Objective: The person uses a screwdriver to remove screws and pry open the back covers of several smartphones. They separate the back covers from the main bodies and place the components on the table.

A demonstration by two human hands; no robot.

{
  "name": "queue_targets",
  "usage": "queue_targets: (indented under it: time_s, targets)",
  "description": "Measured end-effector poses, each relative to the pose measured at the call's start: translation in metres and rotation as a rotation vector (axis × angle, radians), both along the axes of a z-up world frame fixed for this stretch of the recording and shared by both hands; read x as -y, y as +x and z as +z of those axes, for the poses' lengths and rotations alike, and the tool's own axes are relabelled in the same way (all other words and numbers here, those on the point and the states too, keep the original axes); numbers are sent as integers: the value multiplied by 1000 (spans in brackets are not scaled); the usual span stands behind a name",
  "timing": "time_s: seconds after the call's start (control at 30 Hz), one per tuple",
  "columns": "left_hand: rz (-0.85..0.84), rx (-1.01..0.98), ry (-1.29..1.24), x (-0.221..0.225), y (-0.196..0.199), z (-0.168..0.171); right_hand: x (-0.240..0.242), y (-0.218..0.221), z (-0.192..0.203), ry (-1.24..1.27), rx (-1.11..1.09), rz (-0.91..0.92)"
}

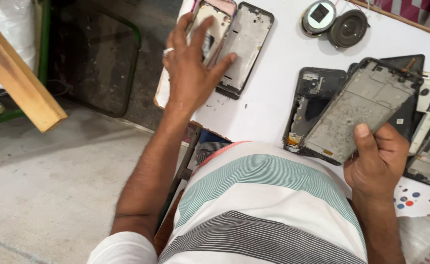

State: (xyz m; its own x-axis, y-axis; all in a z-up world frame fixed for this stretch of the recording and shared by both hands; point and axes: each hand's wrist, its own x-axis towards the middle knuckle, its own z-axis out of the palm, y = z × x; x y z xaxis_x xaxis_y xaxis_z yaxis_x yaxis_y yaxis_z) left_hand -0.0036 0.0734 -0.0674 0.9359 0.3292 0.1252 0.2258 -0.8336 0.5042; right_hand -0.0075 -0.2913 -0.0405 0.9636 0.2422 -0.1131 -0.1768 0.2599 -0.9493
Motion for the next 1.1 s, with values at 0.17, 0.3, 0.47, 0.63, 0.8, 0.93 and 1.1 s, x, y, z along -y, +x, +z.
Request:
queue_targets:
  time_s: [0.17, 0.3, 0.47, 0.63, 0.8, 0.93, 1.1]
  targets:
    - [-40, -7, -35, 3, -3, -2, 5, -2, -2, -55, 46, 13]
    - [-37, -10, -66, 5, -1, -3, 5, -3, -5, -52, 46, 6]
    - [-75, -12, -59, 4, -3, -12, 7, -4, -6, -69, 44, 10]
    - [-113, 101, -222, -1, -6, -14, 6, -5, -6, -60, 49, 24]
    - [-74, 80, -241, -2, -9, -6, 7, -5, -5, -76, 50, 13]
    - [-93, 97, -229, 0, -14, 13, 3, -5, -4, -60, 22, 7]
    - [-231, 215, -572, 32, -34, 45, 1, -5, -3, 40, -67, 31]
